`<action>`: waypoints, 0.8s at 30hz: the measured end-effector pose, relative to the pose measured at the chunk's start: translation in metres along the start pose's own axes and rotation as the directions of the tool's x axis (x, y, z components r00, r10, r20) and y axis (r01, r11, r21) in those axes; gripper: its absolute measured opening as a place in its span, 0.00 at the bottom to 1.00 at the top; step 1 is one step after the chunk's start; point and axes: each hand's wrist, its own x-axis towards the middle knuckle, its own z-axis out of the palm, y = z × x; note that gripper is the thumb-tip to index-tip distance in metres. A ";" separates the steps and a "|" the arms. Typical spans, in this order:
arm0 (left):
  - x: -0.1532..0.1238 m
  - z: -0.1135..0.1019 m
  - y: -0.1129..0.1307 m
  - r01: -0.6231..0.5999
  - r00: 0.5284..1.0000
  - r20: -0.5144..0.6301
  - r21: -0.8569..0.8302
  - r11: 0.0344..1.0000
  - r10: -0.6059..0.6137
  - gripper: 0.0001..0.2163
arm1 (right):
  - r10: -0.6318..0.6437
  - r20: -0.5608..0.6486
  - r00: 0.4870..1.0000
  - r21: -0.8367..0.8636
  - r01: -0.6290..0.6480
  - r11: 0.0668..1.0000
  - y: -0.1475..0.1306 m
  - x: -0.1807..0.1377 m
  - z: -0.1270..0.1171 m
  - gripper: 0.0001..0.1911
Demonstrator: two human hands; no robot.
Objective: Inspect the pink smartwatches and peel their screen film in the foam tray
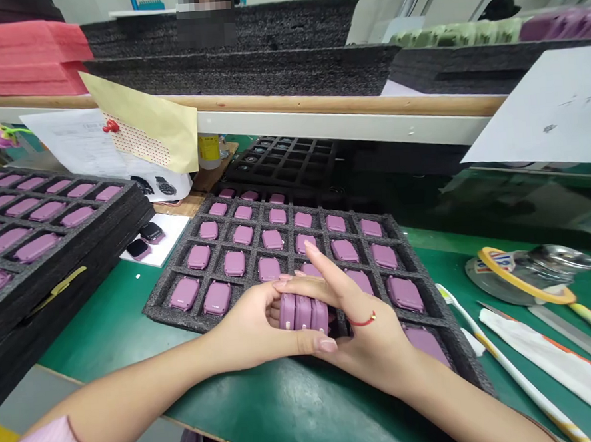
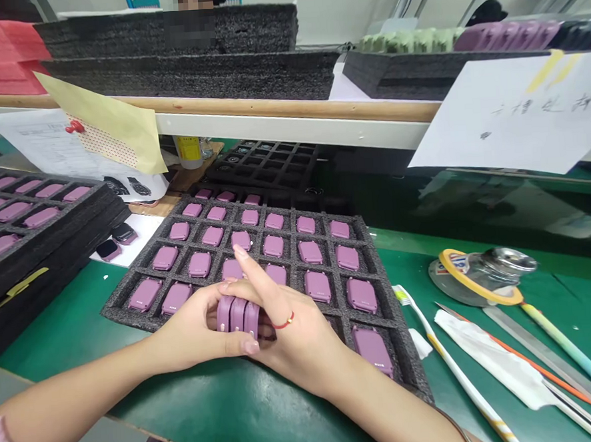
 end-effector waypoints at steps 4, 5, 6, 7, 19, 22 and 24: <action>-0.001 -0.002 0.000 -0.083 0.992 -0.075 0.175 0.981 0.097 0.19 | -0.124 0.039 0.991 -0.050 0.126 0.991 -0.002 0.001 -0.003 0.48; -0.002 -0.002 0.000 -0.109 0.987 -0.095 0.211 0.971 0.132 0.20 | -0.135 0.043 0.990 -0.041 0.137 0.990 -0.003 0.001 -0.004 0.50; -0.003 -0.002 0.000 -0.137 0.980 -0.107 0.240 0.961 0.166 0.20 | -0.124 0.039 0.992 -0.013 0.125 0.992 -0.005 0.001 -0.006 0.52; -0.004 -0.002 0.001 -0.167 0.973 -0.112 0.268 0.949 0.203 0.21 | -0.095 0.022 0.995 0.035 0.094 0.995 -0.006 0.002 -0.008 0.54; -0.007 -0.001 -0.002 -0.397 0.879 -0.033 0.500 0.769 0.476 0.18 | 0.451 -0.032 0.892 0.545 -0.363 0.756 0.000 0.005 -0.008 0.30; -0.007 -0.001 -0.003 -0.428 0.862 -0.017 0.509 0.747 0.506 0.17 | 0.467 0.155 0.871 0.538 -0.471 0.699 -0.004 0.005 -0.009 0.39; -0.006 -0.002 -0.003 -0.450 0.852 -0.002 0.507 0.735 0.523 0.16 | 0.459 0.241 0.855 0.547 -0.510 0.663 -0.009 0.005 -0.008 0.45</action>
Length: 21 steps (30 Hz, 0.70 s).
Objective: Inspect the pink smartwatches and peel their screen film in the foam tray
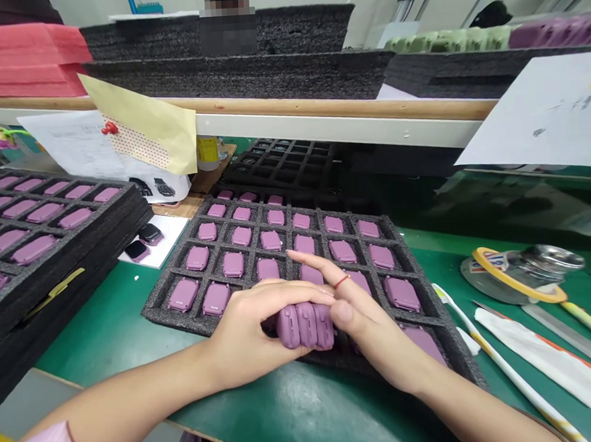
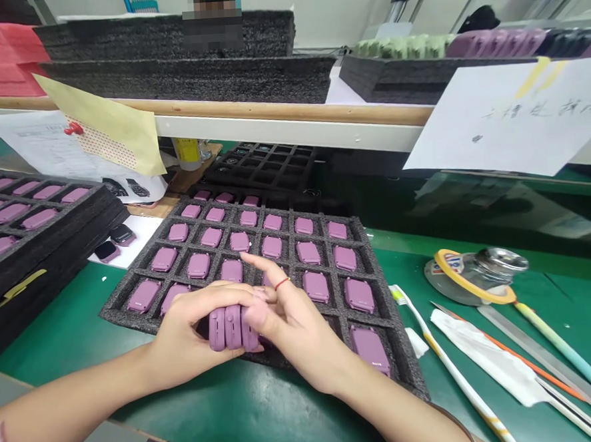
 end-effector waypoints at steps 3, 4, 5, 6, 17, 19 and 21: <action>0.000 0.000 0.000 -0.011 1.000 0.017 -0.028 1.000 0.011 0.12 | 0.022 -0.043 0.999 -0.029 -0.023 0.999 -0.003 -0.002 0.008 0.51; -0.001 0.000 0.000 -0.002 1.000 0.018 -0.031 1.000 0.002 0.11 | 0.009 -0.072 0.997 -0.052 -0.013 0.999 -0.004 -0.002 0.010 0.52; -0.002 0.000 0.000 0.016 1.000 0.015 -0.031 0.999 -0.016 0.13 | -0.010 -0.093 0.996 -0.075 0.003 0.997 -0.005 -0.002 0.011 0.53; -0.002 0.001 0.000 0.044 0.999 0.004 -0.046 0.998 -0.044 0.18 | -0.038 -0.107 0.994 -0.102 0.027 0.994 -0.006 -0.003 0.012 0.54; 0.002 0.013 -0.002 0.576 0.790 0.308 -0.669 0.470 -0.530 0.30 | -0.369 0.064 0.927 -0.607 0.330 0.723 -0.006 -0.002 0.002 0.49; 0.003 0.012 -0.001 0.551 0.805 0.276 -0.678 0.487 -0.526 0.29 | -0.354 0.014 0.935 -0.538 0.305 0.786 -0.011 -0.001 -0.001 0.38; 0.003 0.010 0.001 0.510 0.828 0.237 -0.693 0.509 -0.508 0.28 | -0.358 -0.012 0.934 -0.479 0.308 0.822 -0.018 -0.001 -0.004 0.23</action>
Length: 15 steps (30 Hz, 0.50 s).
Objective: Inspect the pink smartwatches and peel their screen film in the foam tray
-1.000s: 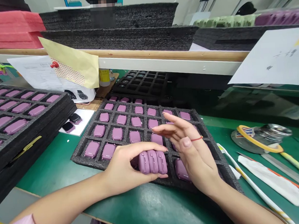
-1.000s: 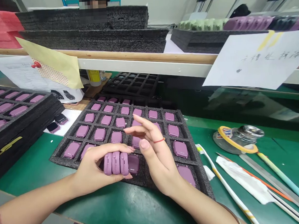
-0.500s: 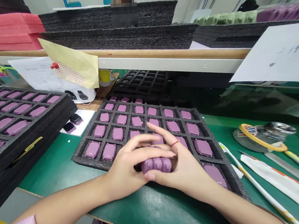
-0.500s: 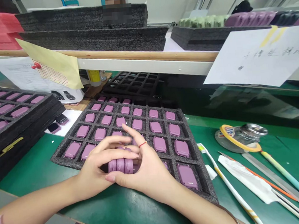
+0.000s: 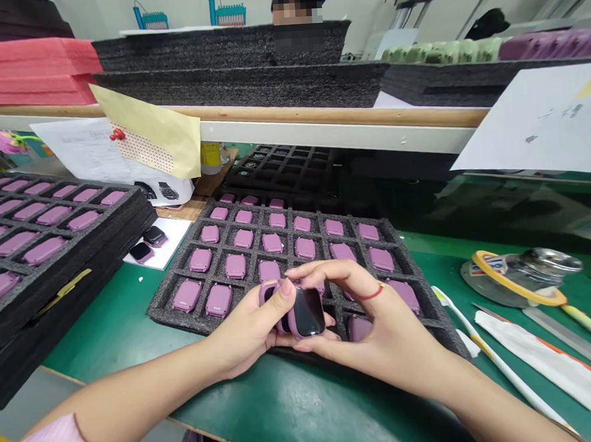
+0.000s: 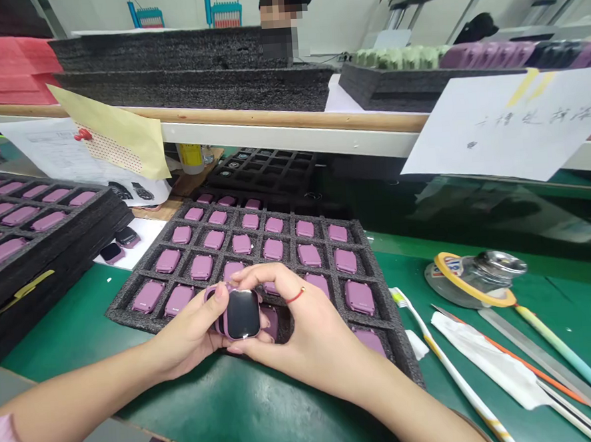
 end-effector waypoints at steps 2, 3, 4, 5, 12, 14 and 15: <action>0.000 0.000 0.001 -0.039 0.999 0.001 0.005 0.999 0.039 0.28 | 0.001 0.014 1.000 0.021 -0.002 1.000 -0.004 0.002 -0.005 0.13; 0.000 -0.001 0.001 -0.050 0.999 0.003 0.018 0.999 0.050 0.28 | 0.001 0.024 1.000 0.017 -0.001 1.000 -0.005 0.003 -0.006 0.12; 0.000 -0.001 0.001 -0.059 0.998 0.005 0.030 0.998 0.059 0.29 | 0.002 0.030 1.000 0.008 -0.003 1.000 -0.006 0.004 -0.007 0.11; 0.001 -0.002 0.000 -0.064 0.998 0.007 0.037 0.997 0.064 0.29 | 0.002 0.030 1.000 0.004 -0.002 1.000 -0.007 0.005 -0.007 0.10; 0.003 -0.004 -0.001 -0.053 0.998 0.024 -0.087 0.995 0.056 0.28 | -0.069 -0.143 0.987 -0.005 0.069 0.998 -0.007 0.004 -0.002 0.04; 0.003 -0.003 0.000 -0.027 0.999 0.022 -0.127 0.992 0.030 0.28 | -0.076 -0.297 0.952 -0.008 0.077 0.997 -0.008 0.002 -0.001 0.04; 0.003 -0.002 0.001 -0.003 1.000 0.020 -0.148 0.989 0.006 0.28 | -0.069 -0.392 0.917 0.011 0.080 0.997 -0.010 0.001 -0.001 0.04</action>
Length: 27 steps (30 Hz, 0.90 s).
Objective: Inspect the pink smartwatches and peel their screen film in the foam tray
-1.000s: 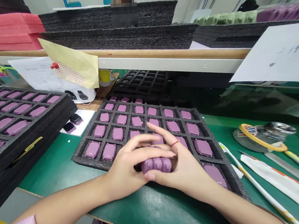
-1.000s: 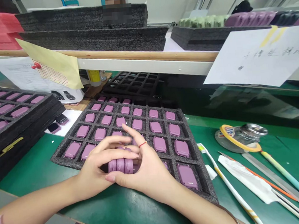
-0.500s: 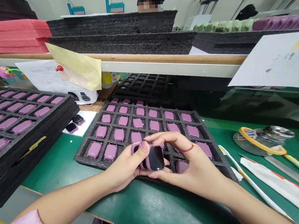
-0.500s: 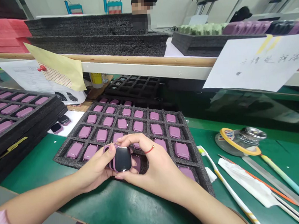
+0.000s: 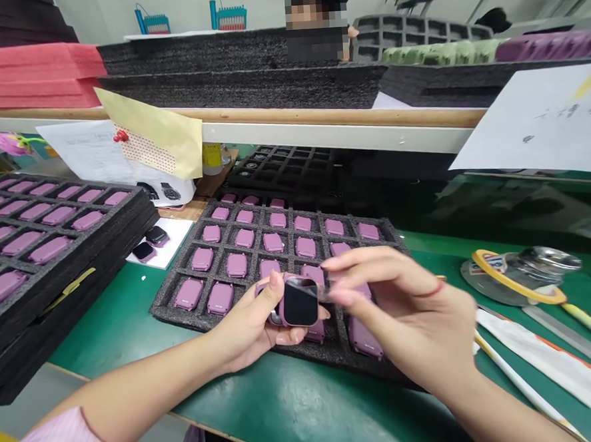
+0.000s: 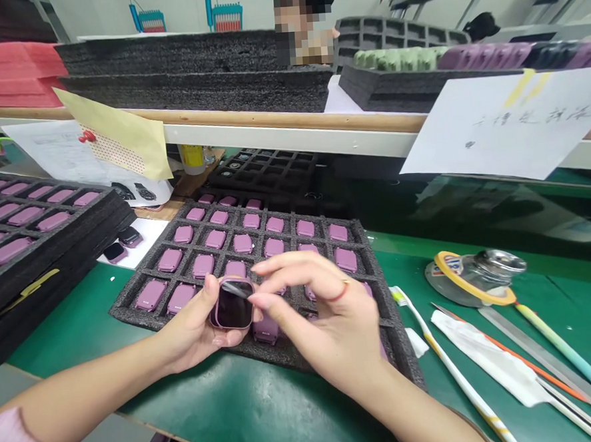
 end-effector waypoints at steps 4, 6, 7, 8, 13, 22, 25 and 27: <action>-0.001 0.001 0.002 0.065 0.998 0.005 -0.074 0.995 -0.065 0.31 | 0.060 -0.187 0.981 0.111 -0.039 0.993 -0.004 -0.004 -0.002 0.05; -0.001 0.000 0.002 0.071 0.997 0.030 -0.103 0.992 -0.068 0.30 | 0.037 -0.035 0.999 0.088 -0.034 0.996 -0.002 -0.006 -0.002 0.09; -0.001 -0.001 0.001 0.071 0.997 0.045 -0.114 0.991 -0.066 0.29 | 0.026 0.067 0.997 0.053 -0.030 0.998 0.000 -0.007 -0.002 0.17; -0.001 -0.002 0.001 0.068 0.996 0.061 -0.122 0.990 -0.061 0.28 | 0.017 0.159 0.987 0.014 -0.019 1.000 0.002 -0.008 -0.001 0.25; -0.001 -0.005 -0.001 0.048 0.994 0.102 -0.123 0.991 -0.035 0.29 | -0.041 0.292 0.956 -0.075 0.065 0.995 0.010 -0.009 0.004 0.25; 0.000 -0.004 -0.003 0.031 0.986 0.167 -0.162 0.986 -0.003 0.28 | -0.132 0.099 0.986 -0.075 0.140 0.987 0.010 -0.014 -0.011 0.28; 0.000 -0.003 -0.002 0.038 0.983 0.184 -0.167 0.985 -0.007 0.26 | -0.269 0.194 0.944 -0.265 0.314 0.912 0.002 -0.020 -0.023 0.23; 0.000 -0.003 -0.002 0.043 0.985 0.170 -0.165 0.985 -0.014 0.27 | -0.268 0.289 0.919 -0.303 0.353 0.885 -0.006 -0.026 -0.027 0.21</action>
